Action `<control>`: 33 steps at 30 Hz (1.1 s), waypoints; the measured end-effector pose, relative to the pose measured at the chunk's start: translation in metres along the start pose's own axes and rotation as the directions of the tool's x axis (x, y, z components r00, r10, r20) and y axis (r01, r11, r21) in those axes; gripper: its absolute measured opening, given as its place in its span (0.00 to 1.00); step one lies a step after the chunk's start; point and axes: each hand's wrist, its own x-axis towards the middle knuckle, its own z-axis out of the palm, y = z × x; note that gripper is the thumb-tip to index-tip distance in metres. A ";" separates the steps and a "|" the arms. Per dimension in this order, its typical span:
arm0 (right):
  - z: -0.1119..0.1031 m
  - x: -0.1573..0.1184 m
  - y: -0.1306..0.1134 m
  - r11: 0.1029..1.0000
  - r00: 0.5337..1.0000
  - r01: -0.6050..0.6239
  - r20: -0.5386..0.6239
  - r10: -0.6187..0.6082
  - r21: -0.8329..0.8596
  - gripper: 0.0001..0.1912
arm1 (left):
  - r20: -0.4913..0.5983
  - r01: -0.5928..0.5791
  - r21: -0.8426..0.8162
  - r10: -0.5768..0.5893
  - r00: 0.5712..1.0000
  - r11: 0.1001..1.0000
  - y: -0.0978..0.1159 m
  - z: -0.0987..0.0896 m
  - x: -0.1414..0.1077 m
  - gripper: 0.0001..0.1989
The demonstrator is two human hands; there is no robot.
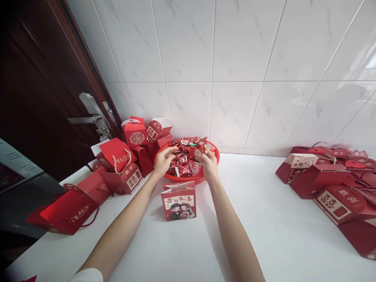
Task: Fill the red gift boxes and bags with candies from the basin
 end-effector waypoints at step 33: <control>-0.032 0.015 0.001 0.928 0.993 -0.041 -0.090 0.080 0.370 0.13 | 0.024 0.060 -0.179 -0.057 0.998 0.982 0.007 0.008 0.014 0.20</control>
